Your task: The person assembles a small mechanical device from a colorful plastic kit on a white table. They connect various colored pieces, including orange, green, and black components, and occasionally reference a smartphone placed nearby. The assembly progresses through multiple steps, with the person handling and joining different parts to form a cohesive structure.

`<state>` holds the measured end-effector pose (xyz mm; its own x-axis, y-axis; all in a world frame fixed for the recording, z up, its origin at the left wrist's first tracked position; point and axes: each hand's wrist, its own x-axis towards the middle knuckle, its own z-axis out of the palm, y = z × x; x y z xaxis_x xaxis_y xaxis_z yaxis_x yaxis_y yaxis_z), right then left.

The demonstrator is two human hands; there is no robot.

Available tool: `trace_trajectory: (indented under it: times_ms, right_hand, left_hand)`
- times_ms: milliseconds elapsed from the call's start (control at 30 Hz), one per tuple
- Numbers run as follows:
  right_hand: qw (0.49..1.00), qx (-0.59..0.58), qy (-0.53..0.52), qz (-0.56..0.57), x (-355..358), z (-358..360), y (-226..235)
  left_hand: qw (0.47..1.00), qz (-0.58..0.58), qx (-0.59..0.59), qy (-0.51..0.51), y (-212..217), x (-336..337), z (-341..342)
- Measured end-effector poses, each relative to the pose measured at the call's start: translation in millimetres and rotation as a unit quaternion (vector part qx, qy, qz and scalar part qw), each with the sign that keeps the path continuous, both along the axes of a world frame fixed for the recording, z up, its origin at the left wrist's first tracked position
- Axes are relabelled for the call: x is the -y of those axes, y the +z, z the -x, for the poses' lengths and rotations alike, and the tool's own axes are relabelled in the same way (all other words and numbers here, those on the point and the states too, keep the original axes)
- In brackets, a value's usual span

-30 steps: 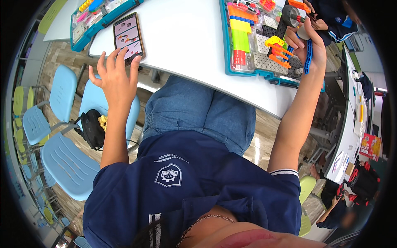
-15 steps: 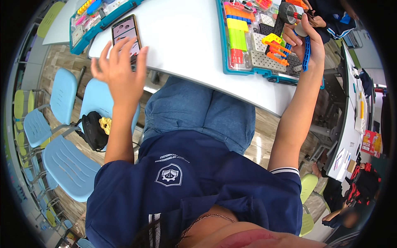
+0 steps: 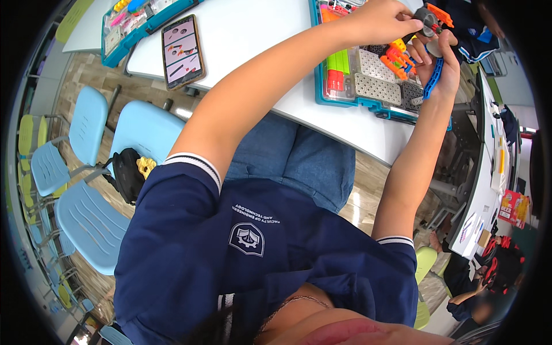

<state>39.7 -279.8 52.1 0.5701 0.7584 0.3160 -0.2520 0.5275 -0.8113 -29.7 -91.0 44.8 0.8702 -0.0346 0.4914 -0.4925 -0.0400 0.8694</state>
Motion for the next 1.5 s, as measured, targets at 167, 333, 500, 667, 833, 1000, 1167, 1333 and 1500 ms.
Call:
trace_trajectory:
  times_ms: [167,333,500,667,833,1000,1167,1333,1500]
  right_hand:
    - [0.995,0.038,-0.087,0.014,-1,4,0]
    - [0.969,0.074,-0.206,0.118,-12,12,-4]
    - [0.900,0.142,-0.393,0.123,-21,13,-10]
    - [0.819,0.272,-0.485,0.144,-19,7,-16]
    - [0.692,0.415,-0.569,0.160,-19,1,-20]
    - [0.561,0.490,-0.625,0.231,-23,11,-21]
    - [0.498,0.516,-0.643,0.270,-28,18,-20]
    - [0.496,0.527,-0.637,0.266,-28,16,-21]
    - [0.502,0.526,-0.633,0.264,-30,16,-21]
  left_hand:
    - [0.979,0.141,0.032,-0.144,-23,7,-30]
    - [0.956,0.189,-0.019,-0.226,-40,-6,-35]
    - [0.964,0.181,-0.031,-0.193,-37,-9,-31]
    - [0.978,0.152,-0.072,-0.121,-32,-10,-22]
    - [0.983,0.152,-0.093,-0.053,-27,-9,-14]
    - [0.989,0.106,-0.097,0.023,-24,-7,-7]
    - [0.985,0.082,-0.114,0.103,-26,3,-10]
    - [0.981,0.101,-0.098,0.136,-32,8,-15]
    - [0.984,0.075,-0.107,0.125,-30,3,-14]
